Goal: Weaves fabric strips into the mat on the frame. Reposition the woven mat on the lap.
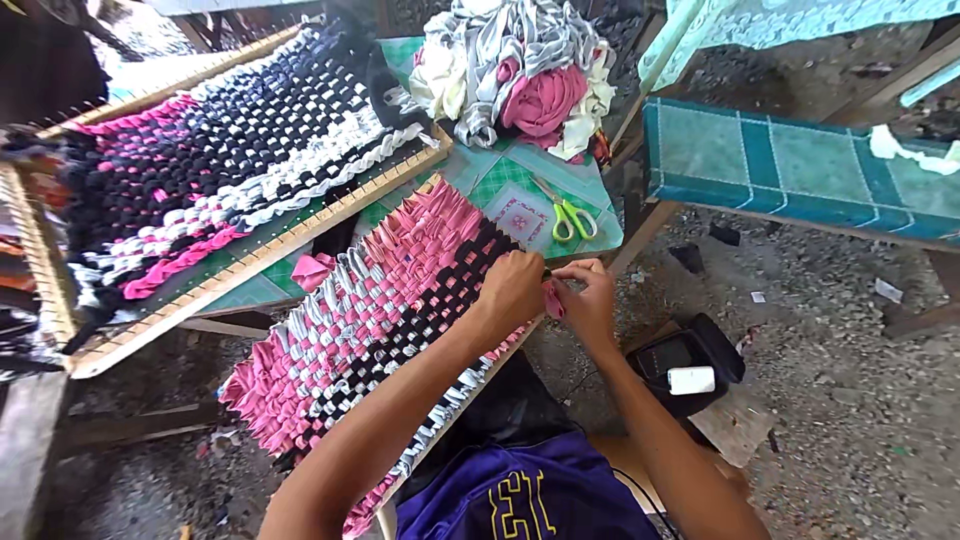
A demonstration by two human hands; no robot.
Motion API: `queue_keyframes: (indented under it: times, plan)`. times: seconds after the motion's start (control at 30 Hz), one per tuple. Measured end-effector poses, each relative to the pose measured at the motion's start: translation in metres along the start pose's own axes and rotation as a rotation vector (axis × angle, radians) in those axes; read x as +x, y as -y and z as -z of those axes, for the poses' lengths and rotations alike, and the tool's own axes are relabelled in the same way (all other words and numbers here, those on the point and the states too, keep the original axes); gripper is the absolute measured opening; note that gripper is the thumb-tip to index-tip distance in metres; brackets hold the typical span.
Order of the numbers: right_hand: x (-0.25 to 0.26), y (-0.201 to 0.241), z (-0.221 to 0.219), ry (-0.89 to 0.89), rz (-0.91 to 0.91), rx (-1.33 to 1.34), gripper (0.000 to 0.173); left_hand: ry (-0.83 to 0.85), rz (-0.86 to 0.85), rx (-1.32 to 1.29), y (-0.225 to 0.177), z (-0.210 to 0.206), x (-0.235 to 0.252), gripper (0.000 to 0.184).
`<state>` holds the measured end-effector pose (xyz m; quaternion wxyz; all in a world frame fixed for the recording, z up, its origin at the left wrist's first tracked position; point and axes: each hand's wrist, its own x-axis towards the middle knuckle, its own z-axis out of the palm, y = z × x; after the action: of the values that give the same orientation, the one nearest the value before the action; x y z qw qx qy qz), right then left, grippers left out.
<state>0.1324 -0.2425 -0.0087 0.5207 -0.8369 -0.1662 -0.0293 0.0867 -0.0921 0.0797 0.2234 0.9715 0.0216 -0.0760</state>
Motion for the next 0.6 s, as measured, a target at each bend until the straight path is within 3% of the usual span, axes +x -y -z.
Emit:
queue_keyframes:
  times: [0.13,0.23,0.3,0.6]
  plan:
    - [0.005,0.012,0.011,0.122,-0.115,-0.092,0.015,0.08,-0.011,0.091,-0.003,0.008,0.008,0.016]
    - [0.006,0.026,0.023,0.22,-0.147,-0.167,0.039,0.172,-0.012,0.007,0.009,0.011,0.024,0.018]
    - [0.003,0.036,0.027,0.209,-0.077,-0.196,0.044,0.192,-0.004,-0.034,0.019,0.013,0.032,0.018]
    - [-0.02,0.028,0.029,0.22,0.342,-0.211,0.008,0.294,0.055,-0.154,0.018,0.016,0.033,0.019]
